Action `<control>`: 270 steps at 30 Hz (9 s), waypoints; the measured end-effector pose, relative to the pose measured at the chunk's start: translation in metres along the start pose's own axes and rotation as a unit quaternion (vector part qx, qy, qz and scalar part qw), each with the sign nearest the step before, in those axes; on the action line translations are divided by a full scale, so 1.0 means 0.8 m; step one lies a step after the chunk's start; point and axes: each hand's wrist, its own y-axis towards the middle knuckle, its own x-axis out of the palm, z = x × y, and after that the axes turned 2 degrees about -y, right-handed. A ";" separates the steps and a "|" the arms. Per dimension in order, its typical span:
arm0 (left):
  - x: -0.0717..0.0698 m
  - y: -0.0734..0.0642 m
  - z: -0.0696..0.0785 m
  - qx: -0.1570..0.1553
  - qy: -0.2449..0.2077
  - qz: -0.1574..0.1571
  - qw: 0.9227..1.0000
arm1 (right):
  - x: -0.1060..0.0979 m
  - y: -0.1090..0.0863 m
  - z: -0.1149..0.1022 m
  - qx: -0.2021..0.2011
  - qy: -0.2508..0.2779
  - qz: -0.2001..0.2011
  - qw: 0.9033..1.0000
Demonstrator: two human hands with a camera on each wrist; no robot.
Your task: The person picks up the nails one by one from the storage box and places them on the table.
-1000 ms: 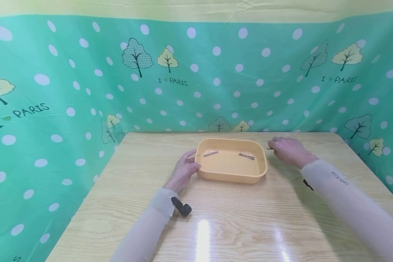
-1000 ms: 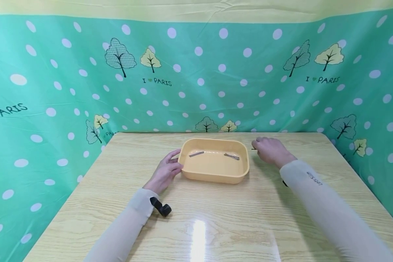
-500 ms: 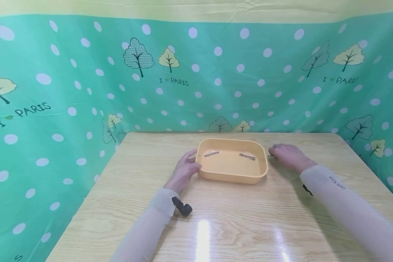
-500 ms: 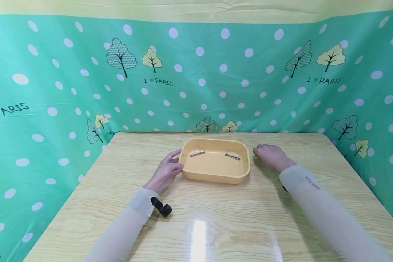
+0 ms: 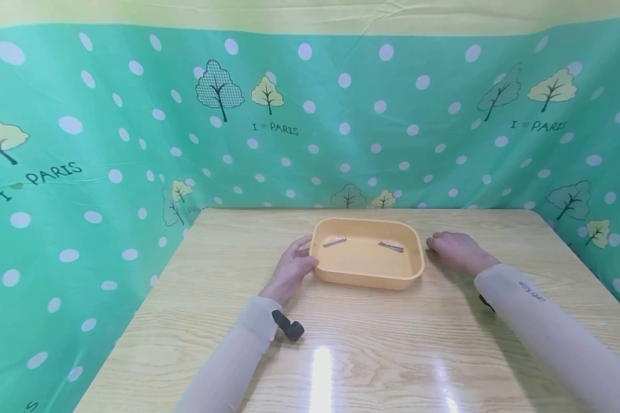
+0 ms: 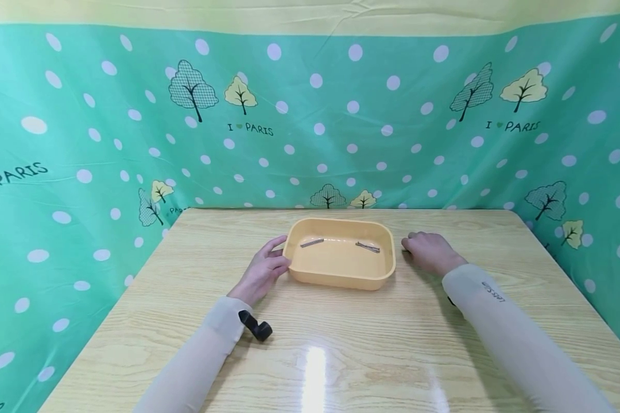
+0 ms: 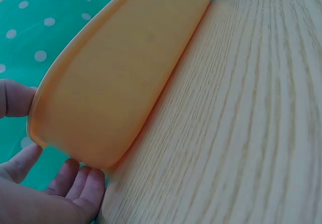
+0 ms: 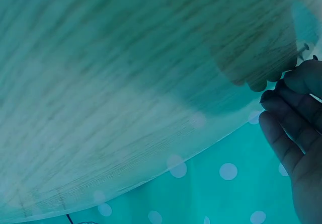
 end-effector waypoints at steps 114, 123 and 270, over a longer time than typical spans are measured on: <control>0.000 0.001 -0.001 0.011 -0.005 -0.002 1.000 | -0.102 0.089 -0.056 -0.040 0.030 0.041 0.998; 0.000 0.000 -0.001 0.010 -0.005 -0.001 1.000 | -0.109 0.107 -0.080 -0.070 0.019 0.042 0.996; 0.002 -0.004 0.004 0.002 0.022 -0.013 1.000 | -0.075 0.182 -0.173 -0.120 0.025 -0.064 0.990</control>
